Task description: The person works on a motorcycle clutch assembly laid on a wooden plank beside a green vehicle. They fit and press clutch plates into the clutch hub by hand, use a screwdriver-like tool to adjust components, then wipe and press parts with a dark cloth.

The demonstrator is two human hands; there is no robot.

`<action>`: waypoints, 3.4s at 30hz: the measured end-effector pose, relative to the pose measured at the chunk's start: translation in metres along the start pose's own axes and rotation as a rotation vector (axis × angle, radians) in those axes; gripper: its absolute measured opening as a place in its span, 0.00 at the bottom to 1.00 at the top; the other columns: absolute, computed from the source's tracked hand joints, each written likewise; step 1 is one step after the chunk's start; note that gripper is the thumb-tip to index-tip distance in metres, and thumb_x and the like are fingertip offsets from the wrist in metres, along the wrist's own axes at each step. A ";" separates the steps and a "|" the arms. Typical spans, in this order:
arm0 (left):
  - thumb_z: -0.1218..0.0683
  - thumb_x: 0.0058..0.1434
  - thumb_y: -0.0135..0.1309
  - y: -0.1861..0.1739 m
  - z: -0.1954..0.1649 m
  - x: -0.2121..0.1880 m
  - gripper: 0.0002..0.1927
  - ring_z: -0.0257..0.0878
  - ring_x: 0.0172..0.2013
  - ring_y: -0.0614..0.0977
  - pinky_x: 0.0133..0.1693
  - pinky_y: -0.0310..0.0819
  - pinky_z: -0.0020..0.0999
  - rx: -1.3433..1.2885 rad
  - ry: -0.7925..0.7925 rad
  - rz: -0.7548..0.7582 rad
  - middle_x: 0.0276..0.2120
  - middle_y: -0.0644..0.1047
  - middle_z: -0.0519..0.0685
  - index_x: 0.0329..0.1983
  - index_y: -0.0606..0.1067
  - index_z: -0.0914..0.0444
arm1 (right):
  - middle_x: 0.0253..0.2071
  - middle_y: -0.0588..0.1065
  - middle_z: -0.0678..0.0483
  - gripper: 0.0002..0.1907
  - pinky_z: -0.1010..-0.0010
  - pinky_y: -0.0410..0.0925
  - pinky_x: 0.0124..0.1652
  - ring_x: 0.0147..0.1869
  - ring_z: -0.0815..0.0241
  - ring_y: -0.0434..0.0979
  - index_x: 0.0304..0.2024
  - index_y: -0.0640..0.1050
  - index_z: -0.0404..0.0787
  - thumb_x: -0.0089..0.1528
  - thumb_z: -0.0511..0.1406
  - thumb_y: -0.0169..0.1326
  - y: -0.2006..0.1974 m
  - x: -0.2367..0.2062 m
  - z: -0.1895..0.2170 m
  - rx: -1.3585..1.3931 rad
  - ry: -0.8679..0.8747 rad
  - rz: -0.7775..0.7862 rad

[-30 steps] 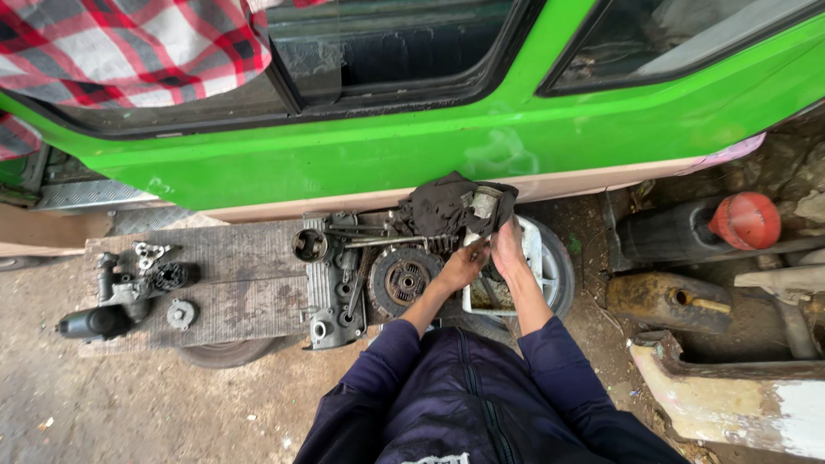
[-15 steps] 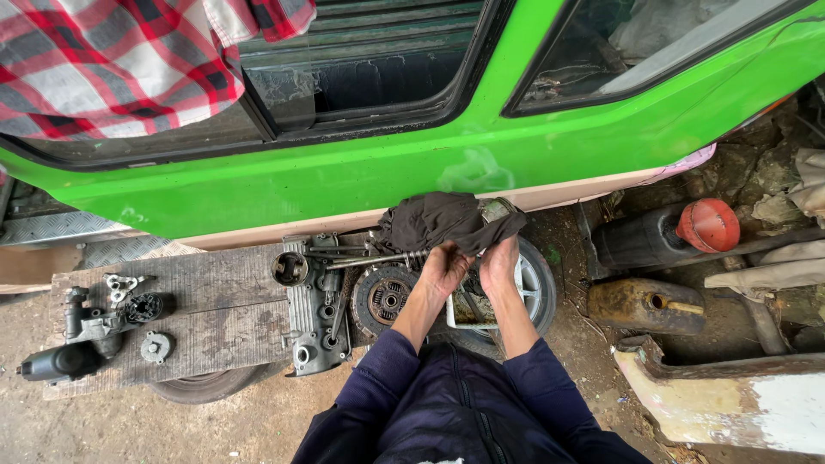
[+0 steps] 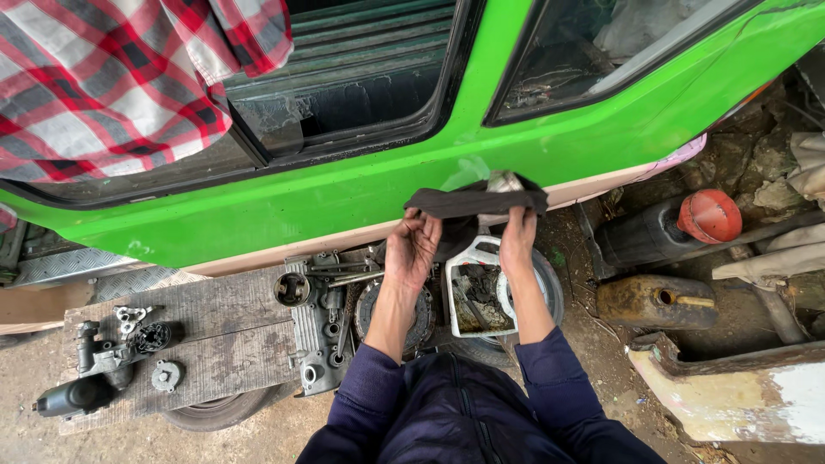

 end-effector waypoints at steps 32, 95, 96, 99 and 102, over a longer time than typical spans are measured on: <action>0.56 0.69 0.52 0.024 0.034 -0.071 0.20 0.62 0.64 0.66 0.67 0.57 0.52 1.828 0.240 0.394 0.63 0.66 0.66 0.62 0.67 0.68 | 0.58 0.72 0.51 0.29 0.62 0.61 0.62 0.61 0.58 0.69 0.63 0.68 0.34 0.71 0.49 0.43 0.023 -0.069 -0.024 0.003 0.124 0.270; 0.40 0.72 0.46 -0.074 0.020 -0.046 0.32 0.57 0.58 0.74 0.60 0.72 0.47 1.250 -0.059 -0.113 0.58 0.68 0.65 0.68 0.63 0.68 | 0.51 0.77 0.47 0.22 0.64 0.67 0.56 0.54 0.56 0.75 0.57 0.77 0.37 0.72 0.44 0.41 0.049 -0.104 -0.019 -0.386 0.390 0.348; 0.41 0.72 0.45 -0.070 0.018 -0.045 0.31 0.52 0.60 0.72 0.62 0.67 0.42 1.129 0.016 -0.050 0.59 0.69 0.61 0.67 0.64 0.68 | 0.46 0.79 0.46 0.20 0.64 0.69 0.53 0.49 0.55 0.76 0.55 0.78 0.36 0.73 0.42 0.42 0.043 -0.107 -0.028 -0.433 0.434 0.315; 0.43 0.72 0.45 -0.079 0.014 -0.042 0.29 0.41 0.64 0.69 0.65 0.61 0.34 0.983 0.036 -0.054 0.63 0.68 0.51 0.70 0.61 0.63 | 0.39 0.71 0.50 0.16 0.67 0.63 0.41 0.41 0.61 0.66 0.49 0.78 0.28 0.77 0.37 0.48 0.041 -0.109 -0.036 -0.259 0.332 0.267; 0.50 0.68 0.52 -0.082 0.014 -0.043 0.30 0.44 0.63 0.70 0.63 0.64 0.38 0.814 0.014 -0.046 0.62 0.68 0.52 0.70 0.60 0.64 | 0.45 0.77 0.57 0.13 0.77 0.68 0.49 0.47 0.68 0.74 0.53 0.75 0.34 0.69 0.34 0.46 0.041 -0.114 -0.042 0.001 0.248 0.305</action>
Point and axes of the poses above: each hand's wrist, its own x-axis towards the middle knuckle, its own y-axis out of the palm, z = x × y, the point moved 10 cm from there along x, towards the middle knuckle
